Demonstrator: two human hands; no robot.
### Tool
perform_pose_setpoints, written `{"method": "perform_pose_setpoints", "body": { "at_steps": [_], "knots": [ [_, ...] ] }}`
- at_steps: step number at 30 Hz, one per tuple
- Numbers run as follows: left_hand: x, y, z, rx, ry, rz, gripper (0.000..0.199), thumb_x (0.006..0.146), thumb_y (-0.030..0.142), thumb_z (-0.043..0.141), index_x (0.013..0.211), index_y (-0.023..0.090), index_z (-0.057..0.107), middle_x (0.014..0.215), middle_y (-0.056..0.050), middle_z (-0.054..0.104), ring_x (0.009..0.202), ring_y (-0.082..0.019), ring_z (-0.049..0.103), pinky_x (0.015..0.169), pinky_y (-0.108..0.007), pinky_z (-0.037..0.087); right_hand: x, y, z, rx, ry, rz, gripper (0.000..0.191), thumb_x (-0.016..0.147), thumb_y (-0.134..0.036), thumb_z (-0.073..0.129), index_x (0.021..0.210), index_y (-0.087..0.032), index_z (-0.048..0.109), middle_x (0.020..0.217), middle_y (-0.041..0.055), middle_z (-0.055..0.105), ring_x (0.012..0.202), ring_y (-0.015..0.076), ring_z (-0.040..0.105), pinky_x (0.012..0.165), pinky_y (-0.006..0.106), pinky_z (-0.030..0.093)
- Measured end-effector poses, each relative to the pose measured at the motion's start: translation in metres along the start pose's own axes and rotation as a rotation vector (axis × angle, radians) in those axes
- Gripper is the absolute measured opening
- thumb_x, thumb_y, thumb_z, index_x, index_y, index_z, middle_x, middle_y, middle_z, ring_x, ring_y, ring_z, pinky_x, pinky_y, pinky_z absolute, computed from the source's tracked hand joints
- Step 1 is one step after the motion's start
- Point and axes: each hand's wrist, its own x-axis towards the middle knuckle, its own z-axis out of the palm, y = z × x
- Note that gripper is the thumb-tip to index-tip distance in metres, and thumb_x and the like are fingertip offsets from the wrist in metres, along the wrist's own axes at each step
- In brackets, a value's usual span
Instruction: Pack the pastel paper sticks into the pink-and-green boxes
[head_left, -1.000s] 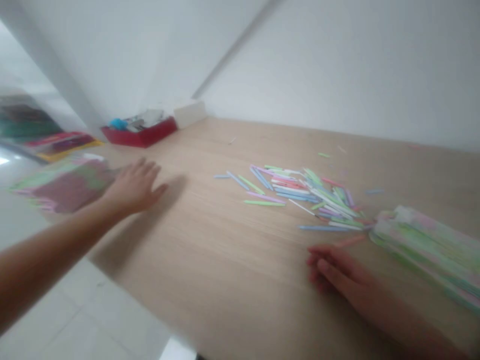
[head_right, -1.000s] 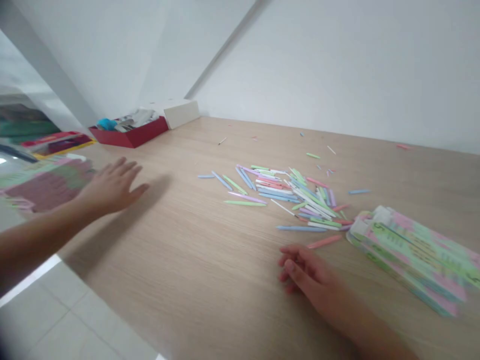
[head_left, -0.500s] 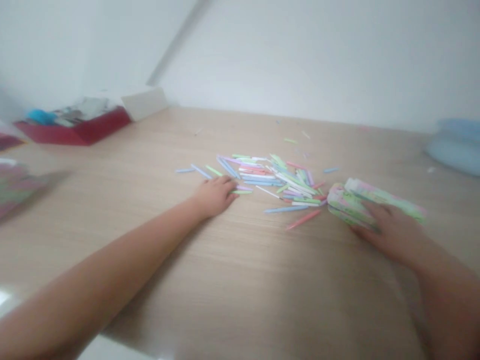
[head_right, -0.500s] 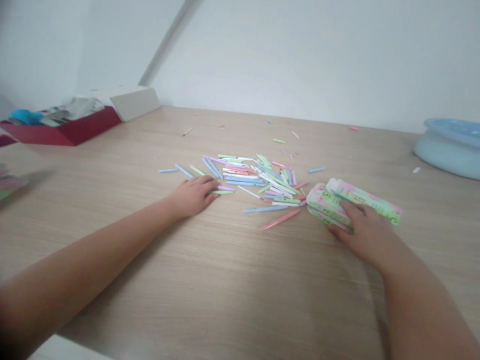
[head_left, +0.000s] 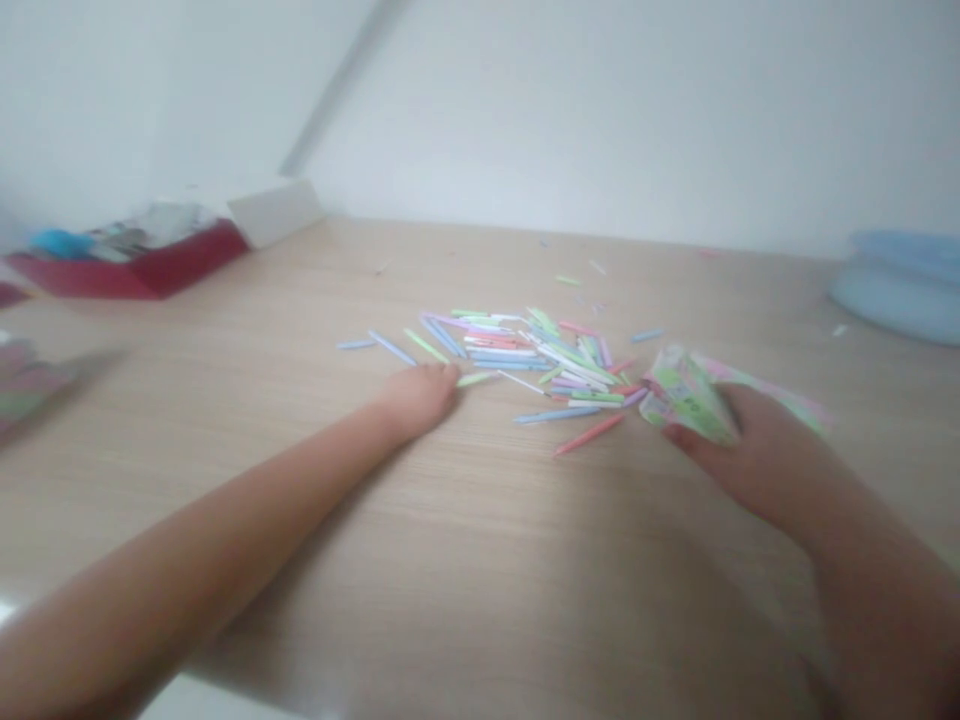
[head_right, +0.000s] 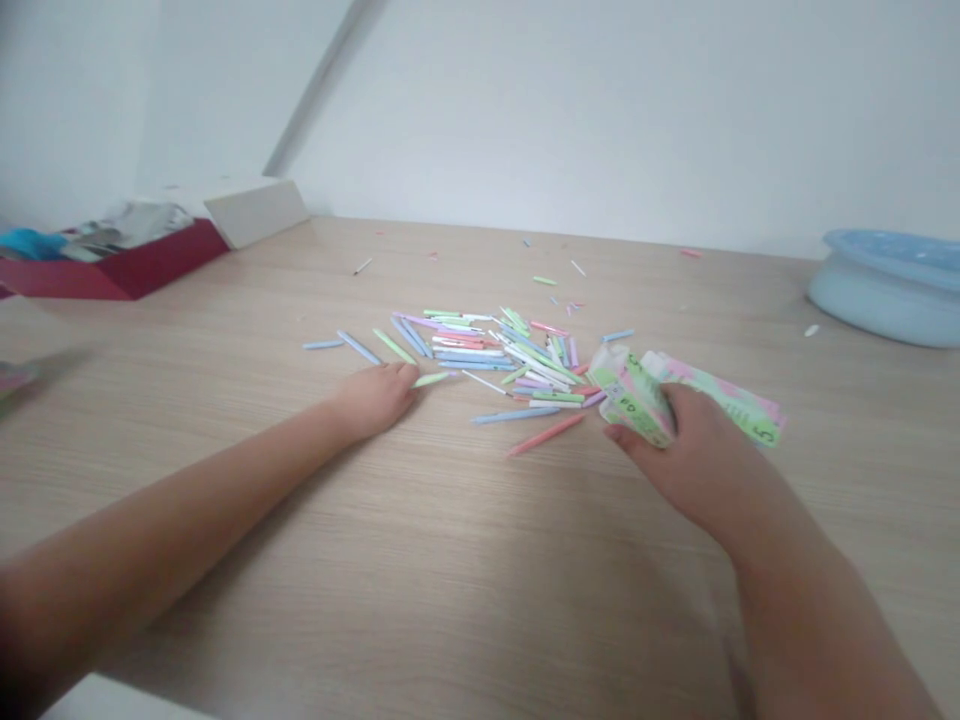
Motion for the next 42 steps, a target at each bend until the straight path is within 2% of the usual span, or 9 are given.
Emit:
{"method": "perform_pose_setpoints", "body": {
  "at_steps": [6,11,15,23,27,31,36,39,42],
  "knots": [
    [-0.017,-0.005,0.005,-0.103,0.091,-0.08,0.034,0.109,0.044,0.038,0.117,0.019,0.059,0.115,-0.014,0.069,0.092,-0.028,0.071,0.078,-0.037,0.054,-0.029,-0.066,0.013,0.237,-0.162,-0.291,0.033,0.095,-0.053,0.062,0.111,-0.025,0.066,0.103,0.0062,0.074,0.091,0.0287,0.07,0.08,0.039,0.052],
    [-0.018,-0.013,0.008,-0.245,0.156,-0.082,0.028,0.106,0.044,0.041,0.104,0.021,0.057,0.102,-0.011,0.07,0.089,-0.027,0.069,0.075,-0.035,0.05,-0.049,-0.094,0.051,0.093,-0.26,-0.548,0.065,0.082,-0.052,0.083,0.136,-0.023,0.061,0.132,0.0144,0.07,0.118,0.0375,0.067,0.098,0.052,0.055],
    [-0.019,-0.022,0.006,-0.409,0.268,-0.104,0.036,0.107,0.05,0.037,0.094,0.021,0.054,0.086,-0.006,0.067,0.083,-0.024,0.066,0.073,-0.033,0.047,-0.059,-0.109,0.073,0.026,-0.245,-0.737,0.08,0.08,-0.056,0.087,0.145,-0.019,0.057,0.139,0.0171,0.068,0.125,0.0389,0.064,0.105,0.054,0.054],
    [-0.022,-0.035,0.001,-0.681,0.491,-0.066,0.043,0.107,0.051,0.037,0.079,0.02,0.048,0.07,0.001,0.053,0.068,-0.016,0.053,0.065,-0.028,0.041,-0.058,-0.111,0.072,0.09,-0.123,-0.812,0.061,0.098,-0.05,0.068,0.148,-0.02,0.053,0.137,0.016,0.069,0.126,0.0352,0.063,0.109,0.054,0.051],
    [-0.032,-0.021,-0.004,-0.752,0.479,0.127,0.043,0.107,0.047,0.042,0.074,0.02,0.048,0.066,0.001,0.053,0.061,-0.013,0.05,0.061,-0.026,0.04,-0.029,-0.115,0.063,0.265,-0.094,-0.594,0.03,0.107,-0.038,0.053,0.134,-0.027,0.063,0.128,0.0082,0.073,0.116,0.0265,0.07,0.1,0.045,0.057],
    [-0.043,0.0,-0.01,-0.761,0.443,0.384,0.039,0.105,0.045,0.045,0.076,0.02,0.053,0.068,0.0,0.058,0.062,-0.013,0.055,0.061,-0.026,0.042,0.019,-0.136,0.071,0.468,-0.104,-0.441,0.023,0.106,-0.039,0.055,0.118,-0.027,0.07,0.109,0.0046,0.077,0.096,0.0221,0.075,0.085,0.037,0.061],
    [-0.045,0.015,-0.01,-0.693,0.469,0.646,0.034,0.102,0.048,0.048,0.083,0.021,0.057,0.074,-0.003,0.066,0.068,-0.018,0.062,0.064,-0.031,0.046,0.075,-0.192,0.119,0.631,-0.214,-0.502,0.023,0.101,-0.033,0.06,0.12,-0.023,0.067,0.116,0.0068,0.077,0.105,0.0221,0.075,0.094,0.039,0.061],
    [-0.043,0.018,-0.009,-0.652,0.534,0.755,0.029,0.103,0.042,0.05,0.086,0.02,0.059,0.077,-0.004,0.068,0.069,-0.018,0.064,0.063,-0.032,0.045,0.104,-0.235,0.152,0.605,-0.244,-0.534,0.022,0.103,-0.027,0.055,0.122,-0.021,0.064,0.119,0.0084,0.077,0.108,0.0202,0.075,0.095,0.036,0.061],
    [-0.042,0.02,-0.009,-0.663,0.59,0.804,0.026,0.103,0.04,0.053,0.088,0.02,0.061,0.078,-0.003,0.07,0.07,-0.017,0.065,0.062,-0.033,0.045,0.13,-0.276,0.17,0.516,-0.239,-0.6,0.025,0.099,-0.024,0.061,0.123,-0.02,0.066,0.123,0.0097,0.074,0.112,0.0212,0.071,0.1,0.037,0.056]
  ]
}}
